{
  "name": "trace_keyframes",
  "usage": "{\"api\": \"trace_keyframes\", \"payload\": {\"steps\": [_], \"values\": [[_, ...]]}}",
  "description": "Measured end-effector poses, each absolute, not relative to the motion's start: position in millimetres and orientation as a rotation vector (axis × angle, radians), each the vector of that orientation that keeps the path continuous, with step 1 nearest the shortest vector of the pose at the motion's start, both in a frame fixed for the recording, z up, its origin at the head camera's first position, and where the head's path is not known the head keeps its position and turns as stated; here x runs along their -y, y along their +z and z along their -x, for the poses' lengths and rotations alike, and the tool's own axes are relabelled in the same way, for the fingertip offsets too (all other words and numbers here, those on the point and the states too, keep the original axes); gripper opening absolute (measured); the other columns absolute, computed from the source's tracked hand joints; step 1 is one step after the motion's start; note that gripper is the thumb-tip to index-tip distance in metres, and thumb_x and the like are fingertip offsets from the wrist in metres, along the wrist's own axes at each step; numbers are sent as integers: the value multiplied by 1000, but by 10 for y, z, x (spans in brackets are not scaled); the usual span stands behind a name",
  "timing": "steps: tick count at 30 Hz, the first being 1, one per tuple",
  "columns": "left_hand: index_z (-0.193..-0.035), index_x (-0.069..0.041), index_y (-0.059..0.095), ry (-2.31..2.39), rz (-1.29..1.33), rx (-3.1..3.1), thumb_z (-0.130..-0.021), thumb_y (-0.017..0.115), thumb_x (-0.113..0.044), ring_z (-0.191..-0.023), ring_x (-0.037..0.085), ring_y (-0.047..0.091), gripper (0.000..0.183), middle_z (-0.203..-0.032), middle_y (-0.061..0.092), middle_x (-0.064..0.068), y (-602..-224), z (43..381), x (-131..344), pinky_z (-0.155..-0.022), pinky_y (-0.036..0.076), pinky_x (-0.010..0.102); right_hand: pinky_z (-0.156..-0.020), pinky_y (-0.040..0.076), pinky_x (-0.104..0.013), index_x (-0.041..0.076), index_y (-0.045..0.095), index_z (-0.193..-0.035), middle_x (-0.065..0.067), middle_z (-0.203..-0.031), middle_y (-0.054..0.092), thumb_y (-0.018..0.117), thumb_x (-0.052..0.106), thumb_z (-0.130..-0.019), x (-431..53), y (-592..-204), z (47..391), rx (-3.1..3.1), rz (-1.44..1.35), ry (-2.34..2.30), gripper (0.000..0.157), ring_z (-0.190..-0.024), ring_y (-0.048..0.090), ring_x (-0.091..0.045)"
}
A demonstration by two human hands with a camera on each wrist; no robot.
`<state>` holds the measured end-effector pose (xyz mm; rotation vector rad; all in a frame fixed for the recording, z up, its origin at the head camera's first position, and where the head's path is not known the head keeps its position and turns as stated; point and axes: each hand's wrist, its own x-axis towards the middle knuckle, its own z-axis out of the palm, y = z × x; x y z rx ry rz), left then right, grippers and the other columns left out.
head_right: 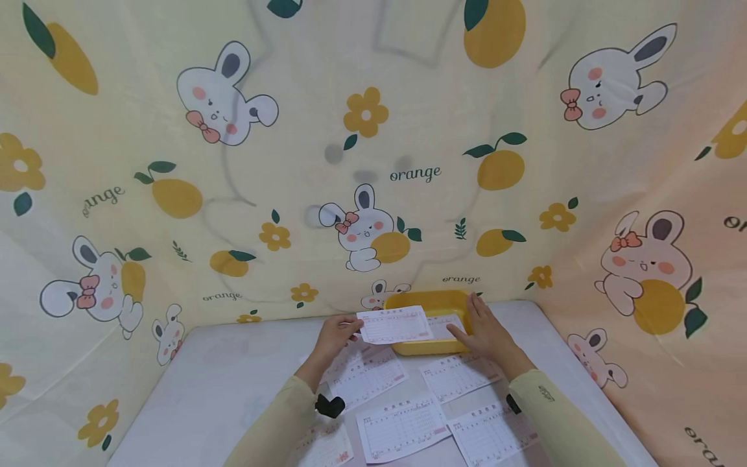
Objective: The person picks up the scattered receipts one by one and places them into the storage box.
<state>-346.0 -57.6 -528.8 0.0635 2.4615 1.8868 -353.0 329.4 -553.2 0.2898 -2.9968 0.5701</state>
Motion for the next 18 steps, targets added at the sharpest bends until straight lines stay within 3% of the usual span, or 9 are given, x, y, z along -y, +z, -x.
{"api": "trace_keyframes", "payload": {"steps": [9, 18], "values": [[-119, -5, 76, 1851, -35, -2457, -104, 74, -23, -89, 25, 73, 24, -108, 79, 8, -5275, 3499, 473, -92, 59, 50, -125, 17, -69, -9, 5, -167, -29, -176, 2, 50, 73, -103, -3292, -5503, 3514, 3003, -288, 558, 114, -160, 10, -53], [-116, -1, 75, 1880, -126, -2455, -103, 75, -19, -99, 42, 75, 23, -108, 80, 13, -5219, 3500, 341, -92, 59, 54, -125, 18, -68, -9, 5, -167, -29, -176, 2, 51, 72, -103, -3297, -5518, 3524, 3004, -305, 548, 113, -160, 10, -53]]}}
